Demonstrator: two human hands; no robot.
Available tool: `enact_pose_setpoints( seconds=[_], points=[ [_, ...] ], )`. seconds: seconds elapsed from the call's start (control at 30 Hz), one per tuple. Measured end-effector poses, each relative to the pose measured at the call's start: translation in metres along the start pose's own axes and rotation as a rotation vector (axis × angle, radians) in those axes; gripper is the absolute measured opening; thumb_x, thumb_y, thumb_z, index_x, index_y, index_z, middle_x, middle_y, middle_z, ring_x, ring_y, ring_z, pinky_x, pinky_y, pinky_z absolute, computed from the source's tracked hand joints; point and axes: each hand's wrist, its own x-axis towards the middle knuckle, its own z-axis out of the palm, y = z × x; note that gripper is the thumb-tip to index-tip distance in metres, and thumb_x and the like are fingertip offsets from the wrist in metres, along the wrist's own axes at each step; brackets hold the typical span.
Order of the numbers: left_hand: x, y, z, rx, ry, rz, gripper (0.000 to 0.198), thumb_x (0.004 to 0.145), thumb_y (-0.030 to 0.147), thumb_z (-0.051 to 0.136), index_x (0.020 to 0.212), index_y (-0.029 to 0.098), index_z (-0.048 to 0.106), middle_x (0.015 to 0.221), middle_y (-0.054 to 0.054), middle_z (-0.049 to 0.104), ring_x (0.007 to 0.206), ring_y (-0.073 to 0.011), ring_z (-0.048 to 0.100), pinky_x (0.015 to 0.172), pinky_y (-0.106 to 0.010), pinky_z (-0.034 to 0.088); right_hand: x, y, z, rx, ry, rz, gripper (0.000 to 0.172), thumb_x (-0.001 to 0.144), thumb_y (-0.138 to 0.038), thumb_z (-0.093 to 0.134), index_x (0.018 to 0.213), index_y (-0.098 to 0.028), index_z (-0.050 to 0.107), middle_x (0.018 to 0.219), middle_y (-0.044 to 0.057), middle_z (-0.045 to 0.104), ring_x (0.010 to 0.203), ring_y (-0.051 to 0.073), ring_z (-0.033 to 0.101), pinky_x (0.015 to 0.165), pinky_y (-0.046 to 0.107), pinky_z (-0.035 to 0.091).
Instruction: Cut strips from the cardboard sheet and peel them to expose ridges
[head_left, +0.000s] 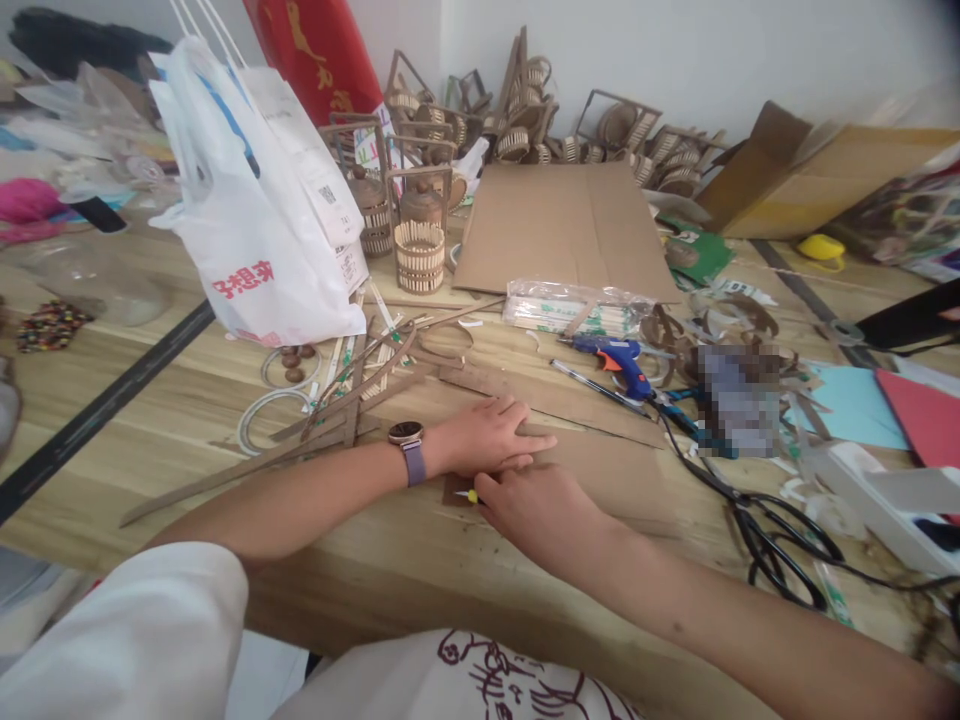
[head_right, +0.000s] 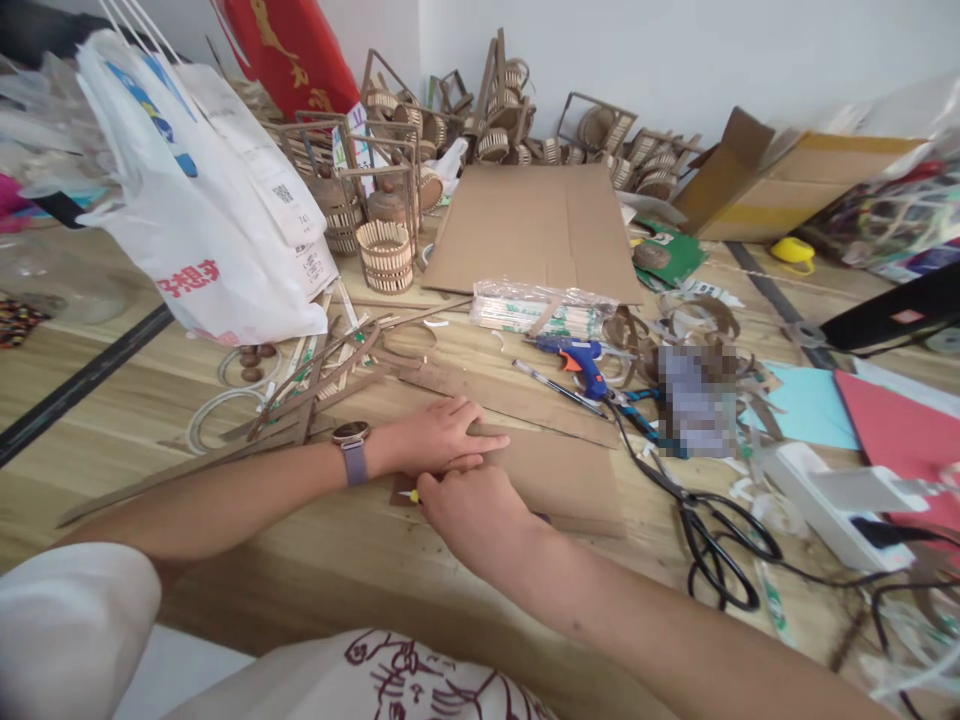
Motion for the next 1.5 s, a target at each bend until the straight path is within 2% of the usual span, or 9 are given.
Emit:
enact_pose_setpoints(
  seconds=[0.23, 0.37, 0.53, 0.73, 0.9, 1.03, 1.13, 1.33, 1.5],
  points=[
    [0.0, 0.0, 0.001, 0.001, -0.012, -0.005, 0.042, 0.102, 0.04, 0.04, 0.143, 0.035, 0.047, 0.108, -0.009, 0.05, 0.097, -0.0237, 0.046, 0.088, -0.034, 0.041, 0.002, -0.006, -0.01, -0.046, -0.061, -0.004, 0.015, 0.085, -0.005, 0.058, 0.097, -0.012, 0.065, 0.095, 0.021, 0.075, 0.078, 0.028, 0.074, 0.057, 0.03, 0.054],
    [-0.001, -0.001, 0.003, 0.009, -0.004, 0.0, 0.042, 0.103, 0.04, 0.037, 0.145, 0.036, 0.044, 0.109, -0.009, 0.049, 0.098, -0.0244, 0.046, 0.088, -0.035, 0.04, 0.004, -0.009, -0.012, -0.101, -0.082, -0.002, 0.015, 0.083, -0.006, 0.061, 0.097, -0.011, 0.065, 0.095, 0.024, 0.075, 0.082, 0.033, 0.075, 0.061, 0.035, 0.056],
    [-0.002, -0.001, 0.0, 0.013, -0.021, 0.02, 0.044, 0.103, 0.042, 0.038, 0.145, 0.033, 0.044, 0.11, -0.01, 0.05, 0.098, -0.0249, 0.047, 0.09, -0.036, 0.041, 0.001, -0.004, -0.009, -0.057, -0.075, -0.003, 0.017, 0.079, -0.003, 0.064, 0.093, -0.012, 0.065, 0.086, 0.018, 0.075, 0.076, 0.029, 0.075, 0.058, 0.032, 0.054],
    [-0.001, 0.0, -0.002, -0.005, -0.004, 0.033, 0.045, 0.101, 0.042, 0.043, 0.143, 0.029, 0.049, 0.111, -0.012, 0.051, 0.098, -0.0259, 0.049, 0.09, -0.038, 0.041, -0.019, 0.013, 0.001, -0.038, -0.101, 0.021, 0.026, 0.08, 0.002, 0.059, 0.099, -0.014, 0.066, 0.078, 0.012, 0.075, 0.06, 0.025, 0.073, 0.048, 0.027, 0.044],
    [-0.002, 0.0, 0.001, -0.026, 0.045, 0.033, 0.044, 0.101, 0.042, 0.04, 0.142, 0.029, 0.051, 0.11, -0.012, 0.051, 0.097, -0.0261, 0.049, 0.091, -0.04, 0.042, -0.049, 0.046, 0.011, 0.002, -0.165, 0.073, 0.016, 0.089, -0.01, 0.058, 0.098, -0.019, 0.068, 0.07, 0.007, 0.075, 0.059, 0.025, 0.073, 0.046, 0.027, 0.035],
    [-0.002, 0.001, 0.001, -0.016, 0.033, 0.021, 0.044, 0.102, 0.042, 0.038, 0.143, 0.029, 0.05, 0.111, -0.011, 0.05, 0.098, -0.025, 0.048, 0.093, -0.039, 0.041, -0.068, 0.064, 0.002, 0.025, -0.17, 0.123, 0.014, 0.095, -0.029, 0.057, 0.093, -0.021, 0.068, 0.072, 0.005, 0.076, 0.062, 0.023, 0.073, 0.045, 0.026, 0.031],
    [-0.001, 0.002, 0.0, -0.007, 0.036, 0.016, 0.044, 0.102, 0.041, 0.039, 0.143, 0.029, 0.05, 0.112, -0.012, 0.05, 0.099, -0.026, 0.048, 0.093, -0.04, 0.041, -0.059, 0.051, -0.008, 0.061, -0.086, 0.122, 0.018, 0.097, -0.031, 0.053, 0.093, -0.02, 0.067, 0.073, 0.004, 0.075, 0.06, 0.021, 0.072, 0.047, 0.026, 0.034],
    [-0.001, 0.0, 0.0, -0.031, 0.018, 0.006, 0.042, 0.101, 0.039, 0.044, 0.142, 0.032, 0.049, 0.111, -0.011, 0.05, 0.099, -0.026, 0.048, 0.088, -0.037, 0.042, -0.006, 0.004, -0.004, 0.082, -0.004, 0.054, 0.018, 0.097, -0.026, 0.052, 0.097, -0.016, 0.067, 0.084, 0.012, 0.075, 0.07, 0.023, 0.072, 0.05, 0.026, 0.042],
    [0.0, -0.002, 0.003, -0.023, 0.011, 0.005, 0.041, 0.102, 0.038, 0.042, 0.143, 0.035, 0.047, 0.11, -0.009, 0.05, 0.097, -0.0242, 0.047, 0.087, -0.036, 0.041, 0.007, -0.004, 0.001, 0.01, 0.028, 0.004, 0.017, 0.095, -0.024, 0.052, 0.091, -0.015, 0.066, 0.078, 0.015, 0.074, 0.071, 0.027, 0.072, 0.057, 0.029, 0.046]
  ],
)
